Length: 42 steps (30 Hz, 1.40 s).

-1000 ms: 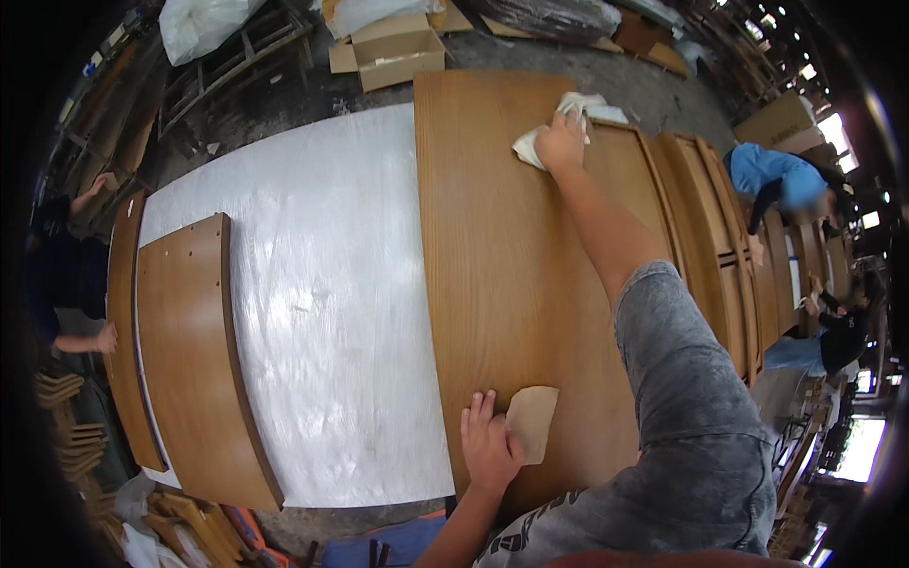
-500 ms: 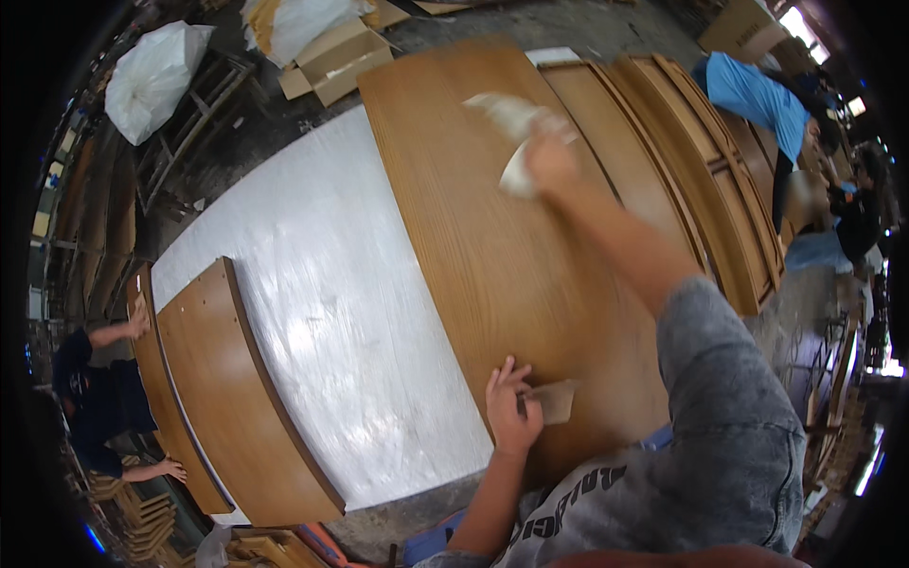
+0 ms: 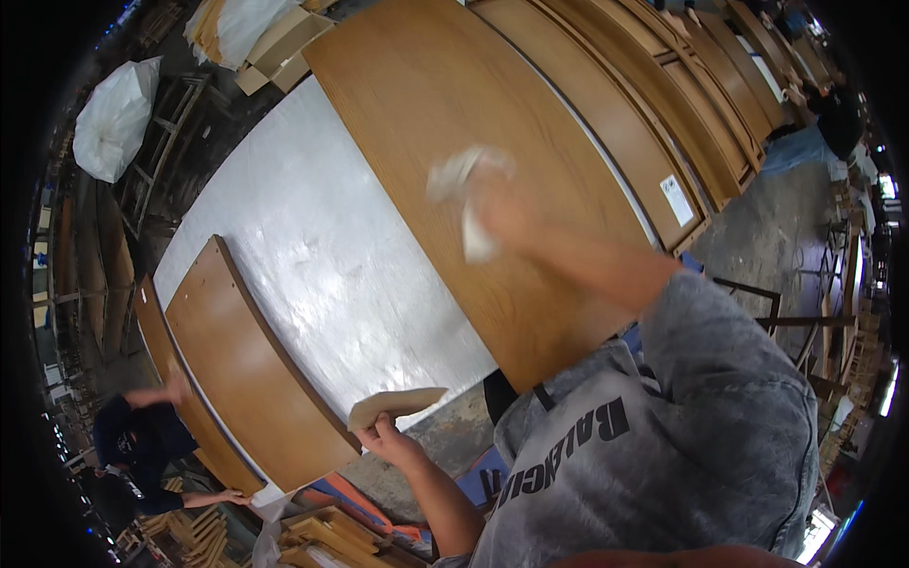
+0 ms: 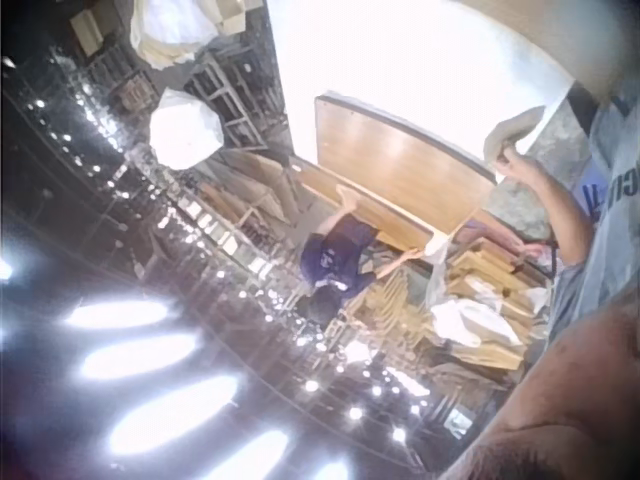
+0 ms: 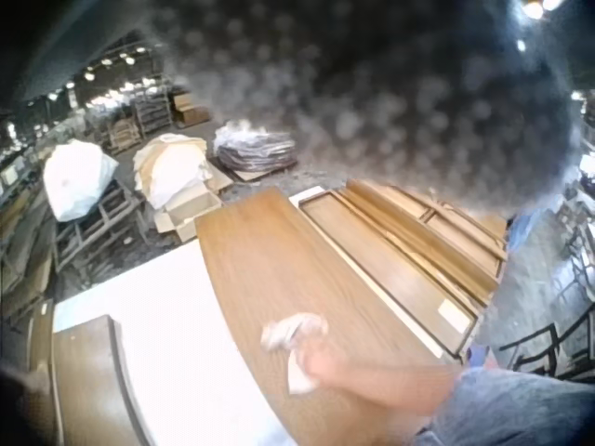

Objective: The person picks up a wooden panel, places it on a workbench, and sands its surface with a sanding block. They wipe the panel with a cloth and continue sanding multiple panels one at a time.

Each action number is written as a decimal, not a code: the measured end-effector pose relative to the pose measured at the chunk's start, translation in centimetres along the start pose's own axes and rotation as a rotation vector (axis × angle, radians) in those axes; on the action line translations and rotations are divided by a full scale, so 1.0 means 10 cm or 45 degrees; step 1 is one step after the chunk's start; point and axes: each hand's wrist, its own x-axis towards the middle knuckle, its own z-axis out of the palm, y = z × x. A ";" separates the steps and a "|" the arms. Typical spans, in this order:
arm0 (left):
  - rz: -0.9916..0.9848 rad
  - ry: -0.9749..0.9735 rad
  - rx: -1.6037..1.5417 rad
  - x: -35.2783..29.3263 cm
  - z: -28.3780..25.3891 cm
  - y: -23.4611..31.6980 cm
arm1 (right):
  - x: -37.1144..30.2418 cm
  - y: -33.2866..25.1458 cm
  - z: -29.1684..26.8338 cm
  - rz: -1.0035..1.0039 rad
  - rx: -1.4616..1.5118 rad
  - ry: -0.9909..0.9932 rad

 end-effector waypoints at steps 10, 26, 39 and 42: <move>-0.127 0.132 0.120 -0.35 -0.15 0.14 | -1.30 -0.76 0.05 -0.076 -0.148 -0.179; -0.017 -0.391 0.264 -0.10 0.58 0.19 | -2.57 -0.96 -0.23 -0.141 0.174 -0.104; -0.189 -0.752 0.271 -0.42 1.59 0.00 | -2.95 -0.46 -0.69 0.179 -0.098 0.000; -0.169 -0.754 0.253 -0.40 1.78 -0.11 | -2.80 -0.66 -0.79 0.099 0.030 -0.122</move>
